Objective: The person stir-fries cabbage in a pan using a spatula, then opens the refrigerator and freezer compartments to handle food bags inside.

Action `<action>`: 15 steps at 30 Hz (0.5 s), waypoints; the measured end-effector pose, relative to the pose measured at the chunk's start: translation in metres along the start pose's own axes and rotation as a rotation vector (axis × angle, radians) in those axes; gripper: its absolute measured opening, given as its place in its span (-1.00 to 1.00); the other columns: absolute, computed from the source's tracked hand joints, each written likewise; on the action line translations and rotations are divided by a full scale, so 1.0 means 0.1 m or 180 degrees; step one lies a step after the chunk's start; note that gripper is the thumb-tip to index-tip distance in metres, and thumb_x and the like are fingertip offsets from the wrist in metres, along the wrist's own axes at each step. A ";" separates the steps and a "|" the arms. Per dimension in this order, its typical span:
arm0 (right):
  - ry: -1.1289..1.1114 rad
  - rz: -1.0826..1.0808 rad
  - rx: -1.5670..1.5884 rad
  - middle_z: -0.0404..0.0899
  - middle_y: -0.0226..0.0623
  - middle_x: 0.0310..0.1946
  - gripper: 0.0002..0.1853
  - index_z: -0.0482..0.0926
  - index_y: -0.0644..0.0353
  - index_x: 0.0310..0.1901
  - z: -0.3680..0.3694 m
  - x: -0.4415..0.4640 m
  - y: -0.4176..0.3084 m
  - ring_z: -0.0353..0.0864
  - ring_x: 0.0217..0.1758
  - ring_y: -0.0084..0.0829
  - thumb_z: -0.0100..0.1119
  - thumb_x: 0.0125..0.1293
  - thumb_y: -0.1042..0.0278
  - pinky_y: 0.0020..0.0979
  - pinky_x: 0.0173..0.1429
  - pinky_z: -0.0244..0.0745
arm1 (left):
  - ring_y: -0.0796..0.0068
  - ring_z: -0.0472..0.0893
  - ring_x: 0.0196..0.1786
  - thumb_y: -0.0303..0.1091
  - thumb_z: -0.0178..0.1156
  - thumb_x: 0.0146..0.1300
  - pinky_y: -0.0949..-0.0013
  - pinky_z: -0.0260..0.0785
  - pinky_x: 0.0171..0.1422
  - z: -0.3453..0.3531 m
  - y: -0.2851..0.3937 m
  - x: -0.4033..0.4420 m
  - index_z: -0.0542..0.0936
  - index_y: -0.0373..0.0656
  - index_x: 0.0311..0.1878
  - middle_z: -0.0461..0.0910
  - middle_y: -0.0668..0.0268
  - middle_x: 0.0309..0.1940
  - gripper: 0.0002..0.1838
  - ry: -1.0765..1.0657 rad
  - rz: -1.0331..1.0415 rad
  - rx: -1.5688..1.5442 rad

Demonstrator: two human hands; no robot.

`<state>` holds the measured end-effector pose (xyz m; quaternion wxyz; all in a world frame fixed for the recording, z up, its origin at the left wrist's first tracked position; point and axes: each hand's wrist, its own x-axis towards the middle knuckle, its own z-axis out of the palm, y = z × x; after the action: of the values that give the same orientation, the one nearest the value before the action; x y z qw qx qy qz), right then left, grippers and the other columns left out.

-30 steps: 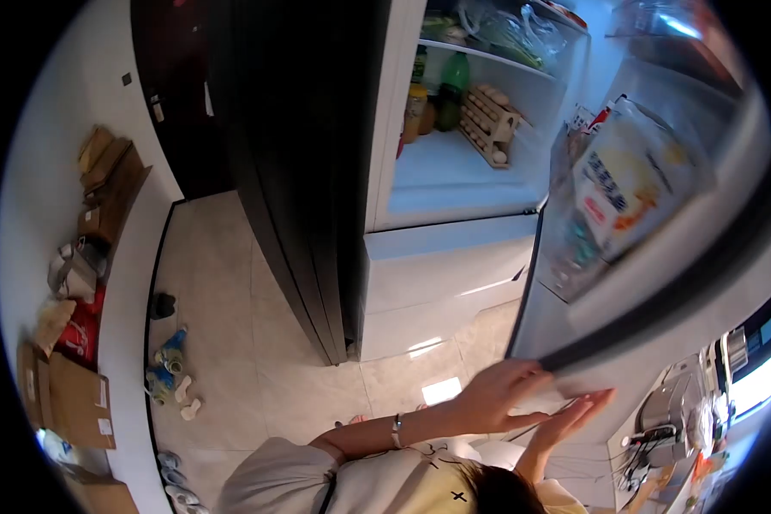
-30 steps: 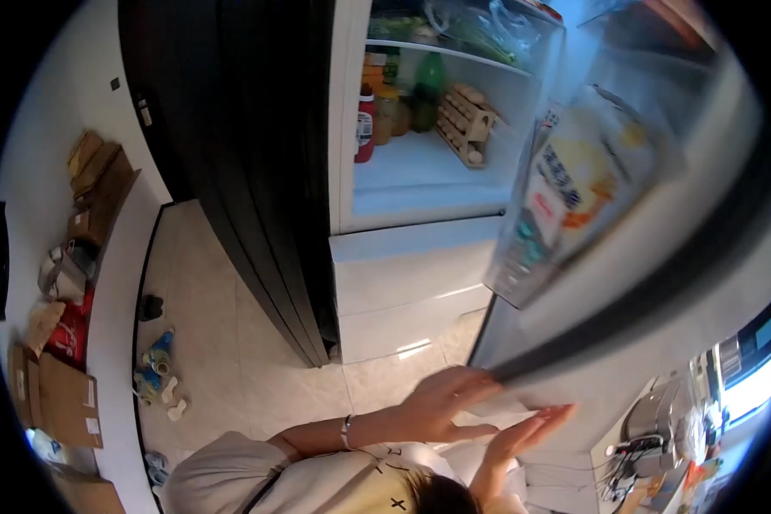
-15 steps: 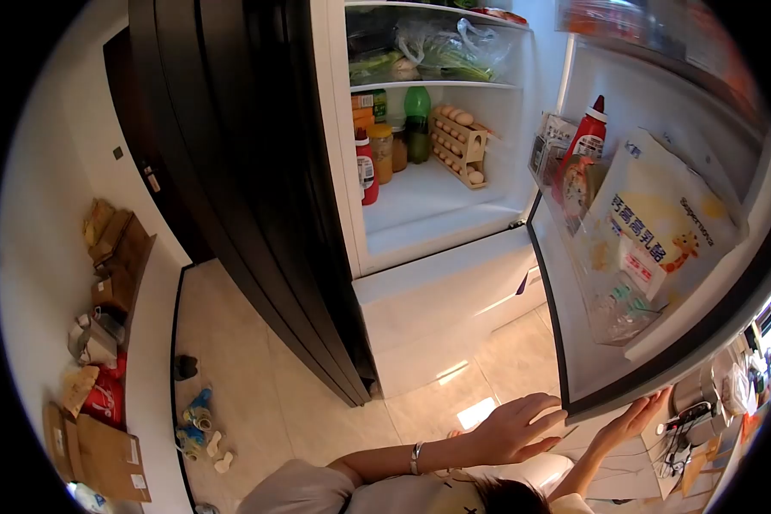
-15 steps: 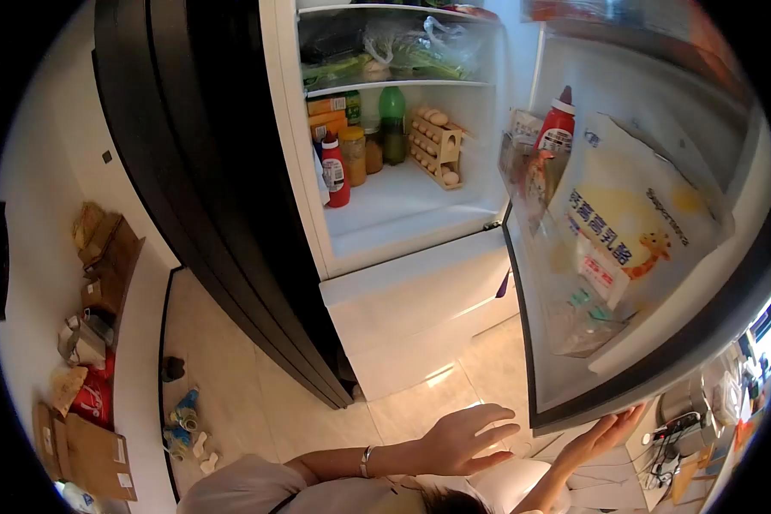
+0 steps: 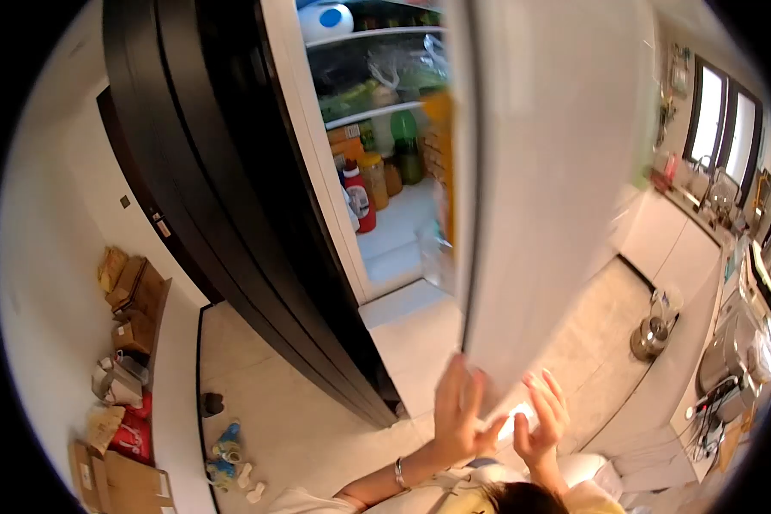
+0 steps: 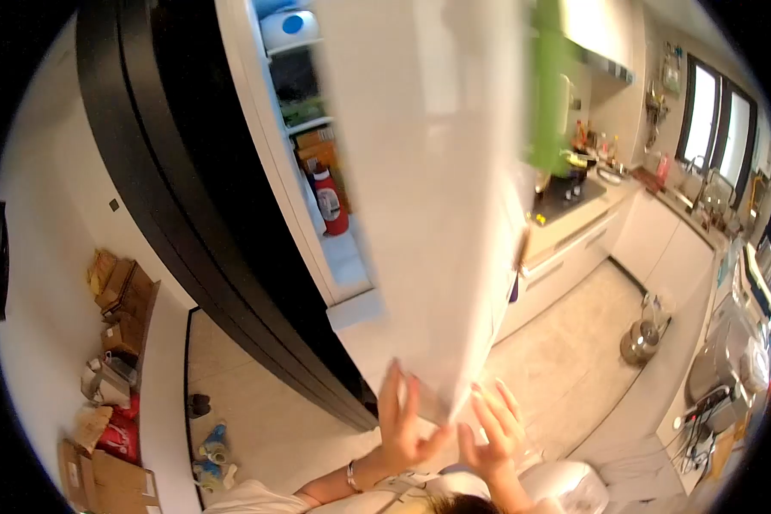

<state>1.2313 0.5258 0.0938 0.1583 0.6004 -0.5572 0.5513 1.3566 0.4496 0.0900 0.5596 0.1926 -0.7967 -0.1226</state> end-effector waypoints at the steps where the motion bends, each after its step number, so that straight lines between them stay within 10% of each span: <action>1: -0.0137 -0.0085 0.0034 0.59 -0.06 -0.16 -0.59 0.55 0.33 -0.12 0.08 0.03 -0.02 0.58 -0.05 -0.17 0.19 -0.12 0.55 -0.07 0.19 0.34 | -0.33 0.13 0.29 -0.12 0.25 0.08 -0.04 0.05 0.31 -0.03 -0.09 0.04 0.09 -0.40 0.32 -0.01 -0.37 0.27 -0.14 0.0018 -0.0172 0.0072; 7: -0.0658 0.0183 0.0109 0.58 -0.21 -0.14 -0.64 0.57 0.16 -0.11 0.47 -0.17 0.08 0.57 -0.14 -0.31 0.21 -0.04 0.56 -0.13 0.20 0.33 | -0.09 -0.17 0.45 -0.33 0.12 0.20 0.13 -0.24 0.45 -0.22 -0.79 0.35 -0.26 -0.36 0.39 -0.33 -0.18 0.40 -0.11 0.0242 -0.0729 0.0179; 15: -0.1094 0.1385 -0.0046 0.61 -0.31 -0.24 -0.80 0.59 0.15 -0.22 0.70 -1.21 0.49 0.58 -0.21 -0.31 0.15 0.08 0.54 -0.18 0.16 0.36 | 0.32 0.30 0.21 -0.36 0.06 0.31 0.33 0.13 0.30 -0.35 -1.92 0.74 0.01 -0.36 0.33 0.20 0.04 0.23 -0.37 0.0587 -0.1073 -0.0224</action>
<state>1.2511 0.5131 -0.0523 -0.0564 0.5502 -0.6957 0.4584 1.3993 0.2453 0.0857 0.6081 0.3140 -0.6937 -0.2242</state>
